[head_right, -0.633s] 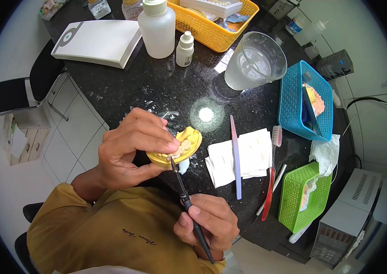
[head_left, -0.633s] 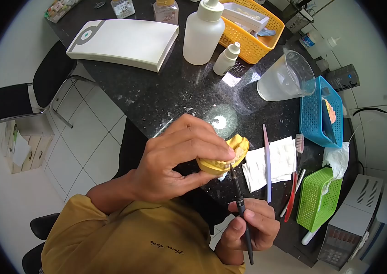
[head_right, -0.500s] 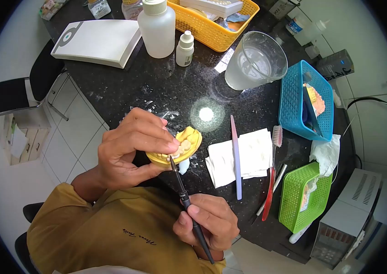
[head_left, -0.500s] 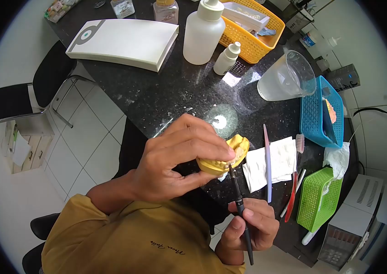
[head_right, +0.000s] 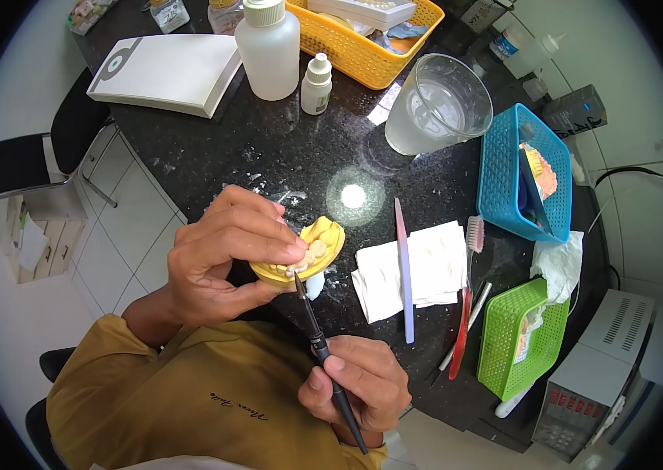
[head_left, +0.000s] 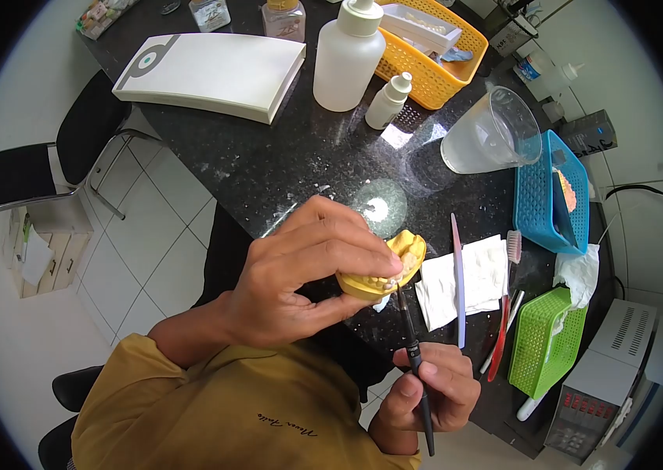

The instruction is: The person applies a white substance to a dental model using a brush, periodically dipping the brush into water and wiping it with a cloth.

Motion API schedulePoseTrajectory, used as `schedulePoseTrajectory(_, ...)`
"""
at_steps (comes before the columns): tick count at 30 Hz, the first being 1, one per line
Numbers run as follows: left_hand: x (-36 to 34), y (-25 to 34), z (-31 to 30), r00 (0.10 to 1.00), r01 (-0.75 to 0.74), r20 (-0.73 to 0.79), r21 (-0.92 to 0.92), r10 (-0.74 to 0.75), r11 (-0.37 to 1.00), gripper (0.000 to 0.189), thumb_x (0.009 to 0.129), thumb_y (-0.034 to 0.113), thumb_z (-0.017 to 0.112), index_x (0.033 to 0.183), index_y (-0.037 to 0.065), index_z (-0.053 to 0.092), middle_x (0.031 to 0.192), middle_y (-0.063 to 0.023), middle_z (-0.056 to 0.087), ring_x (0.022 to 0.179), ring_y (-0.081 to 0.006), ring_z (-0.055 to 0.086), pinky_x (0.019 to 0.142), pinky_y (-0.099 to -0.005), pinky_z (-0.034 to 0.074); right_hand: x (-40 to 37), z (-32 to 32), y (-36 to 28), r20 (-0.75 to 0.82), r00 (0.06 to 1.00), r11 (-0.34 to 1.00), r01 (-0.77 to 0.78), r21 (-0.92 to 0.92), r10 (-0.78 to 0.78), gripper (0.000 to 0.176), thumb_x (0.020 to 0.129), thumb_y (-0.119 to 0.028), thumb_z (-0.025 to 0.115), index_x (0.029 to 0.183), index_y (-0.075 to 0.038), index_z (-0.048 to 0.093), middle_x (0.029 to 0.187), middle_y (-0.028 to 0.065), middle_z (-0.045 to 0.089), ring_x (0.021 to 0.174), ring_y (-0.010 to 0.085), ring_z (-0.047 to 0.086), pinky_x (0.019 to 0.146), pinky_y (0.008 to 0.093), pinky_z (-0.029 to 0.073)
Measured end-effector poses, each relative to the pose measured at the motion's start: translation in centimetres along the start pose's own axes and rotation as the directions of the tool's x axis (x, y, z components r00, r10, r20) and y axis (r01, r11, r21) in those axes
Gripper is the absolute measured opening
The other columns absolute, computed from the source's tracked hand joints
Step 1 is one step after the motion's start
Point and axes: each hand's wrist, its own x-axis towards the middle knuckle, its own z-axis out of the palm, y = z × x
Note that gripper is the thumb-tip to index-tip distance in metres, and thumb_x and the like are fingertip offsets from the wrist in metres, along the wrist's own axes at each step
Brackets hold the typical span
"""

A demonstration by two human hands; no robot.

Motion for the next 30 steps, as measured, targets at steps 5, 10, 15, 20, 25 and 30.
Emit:
schedulePoseTrajectory(5,0.0,0.0,0.0,1.0,-0.001,0.0,0.008,0.001,1.0,0.039,0.066,0.001,0.085,0.102,0.007,0.07,0.099,-0.0085,0.072,0.093,-0.0223,0.063,0.087,-0.0374,0.05,0.1,0.1,0.0,0.015,1.0,1.0,0.002,-0.009,-0.002,0.023,0.075,-0.003,0.073,0.095,0.0,0.062,0.077,0.014,0.067,0.063,0.0232,0.067,0.057,0.029,0.055)
schedulePoseTrajectory(10,0.0,0.0,0.1,1.0,-0.002,-0.005,0.01,0.002,1.0,0.039,0.066,0.0,0.085,0.102,0.007,0.07,0.099,-0.0085,0.072,0.093,-0.0224,0.063,0.087,-0.0376,0.05,0.1,0.0,0.0,0.014,1.0,1.0,0.019,-0.012,-0.019,0.023,0.075,-0.002,0.073,0.095,0.0,0.062,0.077,0.0139,0.066,0.063,0.0234,0.067,0.057,0.0288,0.055)
schedulePoseTrajectory(15,0.0,0.0,0.0,1.0,-0.01,0.007,0.011,0.01,1.0,0.039,0.066,0.0,0.085,0.102,0.006,0.07,0.1,-0.0088,0.072,0.094,-0.023,0.062,0.086,-0.0374,0.05,0.1,-0.3,0.1,0.018,1.0,1.0,0.022,0.011,-0.022,0.025,0.076,-0.002,0.073,0.098,0.001,0.06,0.078,0.0143,0.066,0.065,0.0231,0.066,0.058,0.0298,0.055)
schedulePoseTrajectory(20,-0.2,-0.4,0.0,1.0,-0.001,0.006,-0.034,0.001,0.999,0.04,0.065,-0.001,0.083,0.102,0.005,0.069,0.099,-0.01,0.071,0.095,-0.0247,0.062,0.088,-0.0392,0.051,-0.7,-1.3,-0.4,-0.11,0.993,0.989,-0.045,-0.138,0.03,0.035,0.093,-0.029,0.064,0.114,-0.002,0.055,0.082,0.0116,0.055,0.062,0.0169,0.055,0.051,0.0242,0.043)
schedulePoseTrajectory(25,-0.1,-0.6,-0.1,1.0,-0.013,0.003,-0.033,0.014,0.999,0.039,0.065,-0.002,0.082,0.102,0.002,0.068,0.098,-0.0103,0.069,0.096,-0.0258,0.061,0.093,-0.0428,0.051,-0.4,-2.3,-0.7,-0.062,0.937,0.927,-0.349,-0.139,0.344,0.015,0.085,-0.014,0.071,0.086,0.001,0.066,0.074,0.0125,0.065,0.061,0.0169,0.062,0.054,0.0243,0.048)
schedulePoseTrajectory(30,-0.1,-0.7,-0.2,1.0,-0.016,-0.002,-0.034,0.016,0.999,0.04,0.065,-0.003,0.082,0.102,0.002,0.068,0.099,-0.0102,0.069,0.097,-0.0252,0.06,0.092,-0.0421,0.051,-0.4,-2.0,-0.7,-0.082,0.906,0.905,-0.421,-0.061,0.416,0.013,0.081,-0.006,0.072,0.086,0.003,0.064,0.075,0.0128,0.065,0.063,0.0155,0.064,0.056,0.0229,0.05)
